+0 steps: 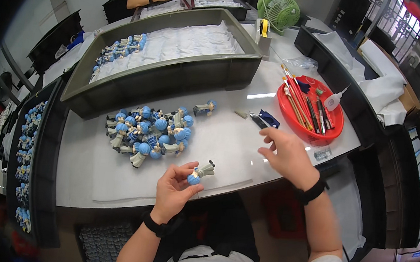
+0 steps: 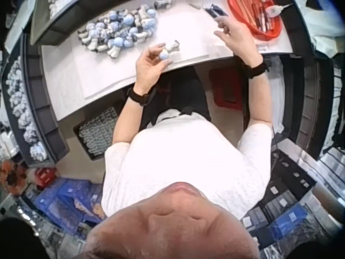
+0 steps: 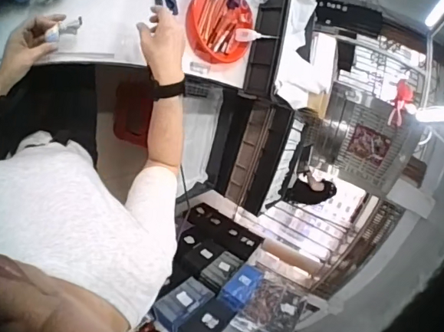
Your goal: The person lines a tray with white paper, then picks up small blue and white figurines from a bin and assembles them by hand. The person repeatedly picks up figurines, attaches parts, and places them on the table.
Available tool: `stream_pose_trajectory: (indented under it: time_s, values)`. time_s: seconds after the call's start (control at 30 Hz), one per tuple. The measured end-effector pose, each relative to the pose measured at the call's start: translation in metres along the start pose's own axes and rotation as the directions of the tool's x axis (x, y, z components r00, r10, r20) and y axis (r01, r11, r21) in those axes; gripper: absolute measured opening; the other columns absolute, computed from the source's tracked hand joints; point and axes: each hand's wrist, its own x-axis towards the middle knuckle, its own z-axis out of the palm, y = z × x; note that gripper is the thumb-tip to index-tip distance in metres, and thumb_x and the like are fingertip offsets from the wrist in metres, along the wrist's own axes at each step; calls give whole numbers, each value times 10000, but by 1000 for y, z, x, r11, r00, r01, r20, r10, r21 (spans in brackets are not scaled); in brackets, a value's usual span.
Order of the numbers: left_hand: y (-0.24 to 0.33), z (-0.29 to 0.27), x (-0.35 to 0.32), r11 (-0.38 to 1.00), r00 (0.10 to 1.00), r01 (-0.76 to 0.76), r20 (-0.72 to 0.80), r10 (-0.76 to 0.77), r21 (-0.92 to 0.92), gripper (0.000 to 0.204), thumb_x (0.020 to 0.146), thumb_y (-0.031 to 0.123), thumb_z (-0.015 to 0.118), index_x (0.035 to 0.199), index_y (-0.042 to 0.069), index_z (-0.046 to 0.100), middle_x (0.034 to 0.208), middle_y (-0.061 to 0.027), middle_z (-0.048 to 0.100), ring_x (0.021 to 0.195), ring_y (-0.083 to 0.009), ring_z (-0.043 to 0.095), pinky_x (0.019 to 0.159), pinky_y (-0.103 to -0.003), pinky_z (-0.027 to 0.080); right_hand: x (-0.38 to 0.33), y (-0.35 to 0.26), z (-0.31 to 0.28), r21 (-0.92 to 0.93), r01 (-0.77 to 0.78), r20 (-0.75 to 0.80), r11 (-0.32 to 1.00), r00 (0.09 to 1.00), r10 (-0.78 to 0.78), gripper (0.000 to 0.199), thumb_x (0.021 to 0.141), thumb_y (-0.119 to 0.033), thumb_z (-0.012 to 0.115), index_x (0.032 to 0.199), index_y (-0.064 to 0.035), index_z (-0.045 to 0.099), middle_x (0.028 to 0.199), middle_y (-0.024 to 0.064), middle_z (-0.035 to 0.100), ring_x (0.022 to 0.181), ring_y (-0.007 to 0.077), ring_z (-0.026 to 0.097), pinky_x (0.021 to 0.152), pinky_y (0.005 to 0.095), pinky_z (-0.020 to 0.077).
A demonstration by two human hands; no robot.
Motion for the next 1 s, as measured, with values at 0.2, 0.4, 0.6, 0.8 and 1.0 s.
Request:
stream_pose_trajectory:
  time_s: [0.2,0.4,0.6,0.8,1.0]
  values:
    - [2,-2,1,1000,1000,19,8,-18,-14,363,740,-87,710,1022,16,506,1243,-168,501,999,-143,583,815,-263,538,75,22,-7,-172,-9,156,985,987,37,228,723,-52,686,933,23,634,754,127,642,683,222,630,657,308,503]
    - [-3,-6,-2,998,1000,-19,8,19,63,369,744,-91,703,1030,22,500,1258,-160,488,982,-139,587,823,-266,542,126,38,42,-268,26,318,963,946,63,265,704,-106,725,936,-5,646,840,158,672,826,323,648,755,381,510]
    - [-2,-7,0,996,999,-34,37,30,86,340,761,-63,700,1028,8,502,1274,-170,484,1027,-170,584,844,-279,540,120,44,58,-308,76,259,948,966,7,200,749,-66,670,935,-11,623,929,173,654,921,349,614,784,403,496]
    - [0,-6,-3,996,999,-54,6,54,77,314,761,-54,702,1011,-11,517,1258,-173,501,1015,-184,600,843,-290,546,77,-12,43,43,19,137,999,990,-25,222,820,-3,572,1039,-8,607,727,74,596,678,149,595,618,272,477]
    - [-2,-2,-2,997,998,-56,-15,57,57,293,753,-36,711,1000,-34,553,1213,-159,534,982,-200,624,823,-301,562,3,-55,70,312,40,10,949,999,-46,230,841,-12,617,1070,-35,620,809,14,586,710,68,558,596,211,460]
